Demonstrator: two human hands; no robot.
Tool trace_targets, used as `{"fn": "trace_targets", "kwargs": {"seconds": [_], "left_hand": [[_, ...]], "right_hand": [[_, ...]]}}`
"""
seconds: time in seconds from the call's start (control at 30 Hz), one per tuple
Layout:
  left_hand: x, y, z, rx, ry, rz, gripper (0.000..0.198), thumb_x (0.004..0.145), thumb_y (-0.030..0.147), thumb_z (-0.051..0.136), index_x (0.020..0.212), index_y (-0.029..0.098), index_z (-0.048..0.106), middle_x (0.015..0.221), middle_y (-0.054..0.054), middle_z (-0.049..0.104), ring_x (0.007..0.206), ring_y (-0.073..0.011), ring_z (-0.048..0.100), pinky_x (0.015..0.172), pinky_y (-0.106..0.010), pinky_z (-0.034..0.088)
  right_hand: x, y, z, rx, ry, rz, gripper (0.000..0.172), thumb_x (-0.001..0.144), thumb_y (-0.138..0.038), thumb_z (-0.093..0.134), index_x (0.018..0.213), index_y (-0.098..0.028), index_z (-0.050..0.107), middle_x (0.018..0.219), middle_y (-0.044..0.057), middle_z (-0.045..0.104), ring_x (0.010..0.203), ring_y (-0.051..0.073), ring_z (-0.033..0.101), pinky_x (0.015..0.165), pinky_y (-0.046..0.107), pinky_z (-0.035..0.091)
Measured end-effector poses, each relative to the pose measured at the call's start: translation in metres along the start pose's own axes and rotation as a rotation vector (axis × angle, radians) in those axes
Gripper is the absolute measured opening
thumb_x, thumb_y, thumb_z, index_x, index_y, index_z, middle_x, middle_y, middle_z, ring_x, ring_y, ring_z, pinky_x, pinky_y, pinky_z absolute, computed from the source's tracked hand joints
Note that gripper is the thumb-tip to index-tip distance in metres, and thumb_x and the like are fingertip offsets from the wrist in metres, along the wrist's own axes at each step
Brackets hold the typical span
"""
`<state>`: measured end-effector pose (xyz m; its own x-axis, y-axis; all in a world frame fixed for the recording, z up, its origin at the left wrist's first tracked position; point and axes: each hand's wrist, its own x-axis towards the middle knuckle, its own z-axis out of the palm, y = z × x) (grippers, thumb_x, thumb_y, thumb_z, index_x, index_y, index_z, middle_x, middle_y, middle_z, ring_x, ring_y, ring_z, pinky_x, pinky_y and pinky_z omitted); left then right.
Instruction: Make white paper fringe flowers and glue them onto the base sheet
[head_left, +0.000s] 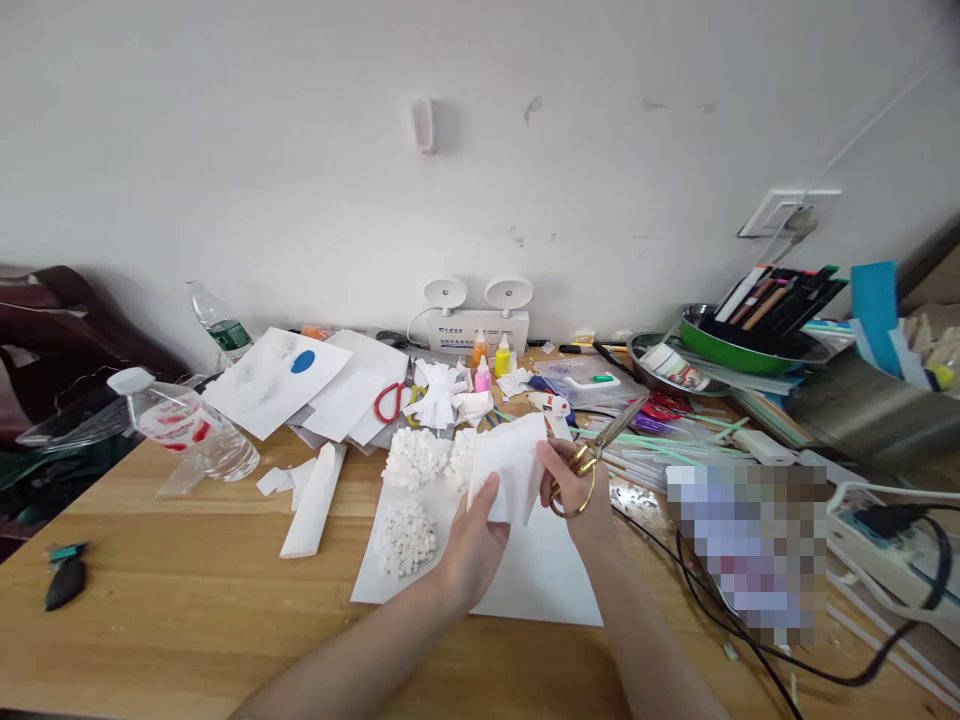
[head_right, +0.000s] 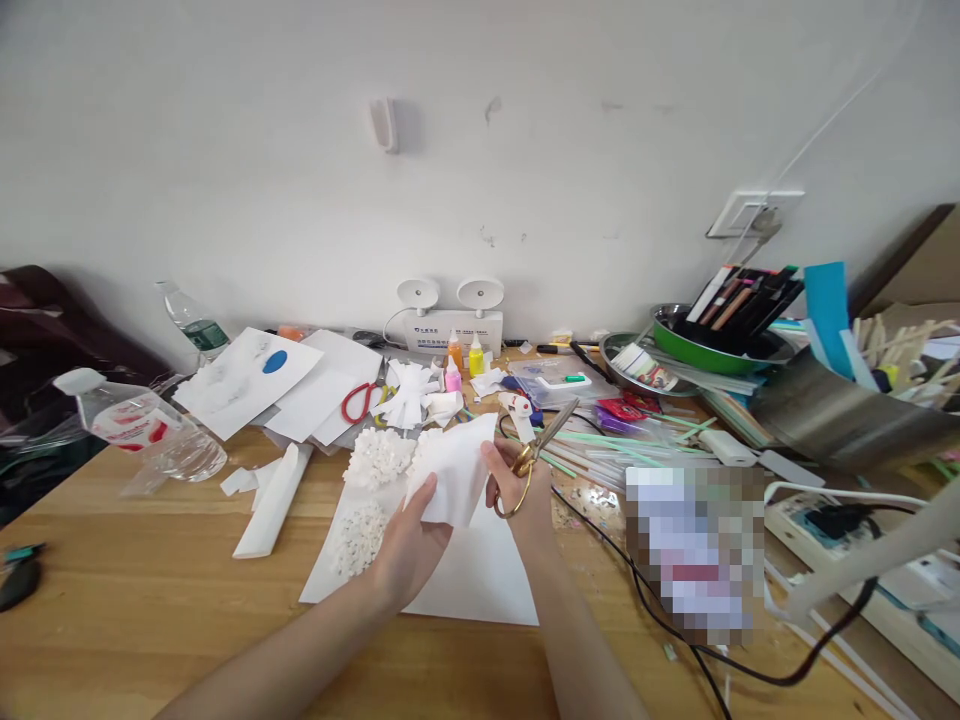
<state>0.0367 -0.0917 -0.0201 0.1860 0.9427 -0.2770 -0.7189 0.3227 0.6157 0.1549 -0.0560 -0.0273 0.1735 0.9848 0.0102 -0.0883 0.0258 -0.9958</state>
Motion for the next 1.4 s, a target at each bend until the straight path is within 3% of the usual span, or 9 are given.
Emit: {"fn": "trace_targets", "kwargs": {"seconds": [0.17, 0.27, 0.4, 0.57, 0.73, 0.9, 1.4], "left_hand": [[0.018, 0.021, 0.008, -0.113, 0.039, 0.147, 0.031, 0.081, 0.028, 0.049, 0.109, 0.017, 0.056, 0.113, -0.007, 0.06, 0.109, -0.0185, 0.051, 0.092, -0.028, 0.042], [0.031, 0.035, 0.016, -0.149, -0.043, 0.245, 0.033, 0.083, 0.031, 0.046, 0.112, 0.018, 0.054, 0.115, -0.007, 0.058, 0.111, -0.019, 0.05, 0.093, -0.029, 0.041], [0.044, 0.046, 0.025, -0.156, -0.106, 0.355, 0.033, 0.085, 0.033, 0.04, 0.112, 0.021, 0.054, 0.118, -0.005, 0.057, 0.114, -0.0189, 0.048, 0.096, -0.032, 0.04], [0.05, 0.051, 0.028, -0.094, -0.028, 0.392, 0.033, 0.087, 0.034, 0.037, 0.114, 0.023, 0.052, 0.122, -0.003, 0.053, 0.116, -0.0174, 0.045, 0.096, -0.029, 0.04], [0.055, 0.045, 0.024, -0.074, -0.02, 0.384, 0.033, 0.087, 0.034, 0.038, 0.114, 0.023, 0.052, 0.121, -0.003, 0.054, 0.115, -0.0173, 0.047, 0.095, -0.028, 0.04], [0.06, 0.033, 0.019, -0.117, -0.042, 0.343, 0.032, 0.085, 0.032, 0.042, 0.113, 0.021, 0.054, 0.116, -0.003, 0.058, 0.112, -0.0162, 0.049, 0.094, -0.025, 0.04], [0.053, 0.025, 0.024, 0.032, -0.035, 0.179, 0.043, 0.078, 0.043, 0.048, 0.114, 0.02, 0.051, 0.108, -0.007, 0.062, 0.102, -0.0229, 0.056, 0.086, -0.034, 0.045]], "right_hand": [[-0.004, 0.001, 0.004, 0.041, -0.071, 0.001, 0.04, 0.074, -0.047, 0.05, 0.087, -0.011, 0.061, 0.056, 0.002, 0.06, 0.026, 0.006, 0.04, 0.028, 0.021, 0.024], [-0.005, 0.011, 0.013, 0.036, -0.202, 0.037, 0.043, 0.07, -0.051, 0.052, 0.084, -0.011, 0.059, 0.053, -0.001, 0.054, 0.026, 0.005, 0.037, 0.028, 0.02, 0.02], [-0.011, 0.02, 0.026, 0.004, -0.381, 0.109, 0.037, 0.065, -0.049, 0.055, 0.076, -0.013, 0.055, 0.048, -0.006, 0.044, 0.031, 0.004, 0.034, 0.032, 0.019, 0.022], [-0.024, 0.02, 0.033, -0.101, -0.552, 0.218, 0.024, 0.068, -0.039, 0.052, 0.072, -0.015, 0.051, 0.051, -0.005, 0.046, 0.035, 0.004, 0.034, 0.036, 0.019, 0.025], [-0.028, 0.021, 0.034, -0.154, -0.563, 0.201, 0.014, 0.07, -0.028, 0.05, 0.07, -0.015, 0.053, 0.053, -0.003, 0.049, 0.039, 0.005, 0.037, 0.039, 0.019, 0.028], [-0.024, 0.021, 0.033, -0.183, -0.487, 0.16, 0.012, 0.071, -0.027, 0.05, 0.064, -0.016, 0.05, 0.05, -0.004, 0.048, 0.038, 0.006, 0.037, 0.04, 0.021, 0.028], [-0.019, 0.018, 0.027, -0.247, -0.43, 0.148, 0.012, 0.063, -0.016, 0.047, 0.052, -0.018, 0.043, 0.039, -0.007, 0.037, 0.036, 0.007, 0.032, 0.038, 0.021, 0.02]]}}
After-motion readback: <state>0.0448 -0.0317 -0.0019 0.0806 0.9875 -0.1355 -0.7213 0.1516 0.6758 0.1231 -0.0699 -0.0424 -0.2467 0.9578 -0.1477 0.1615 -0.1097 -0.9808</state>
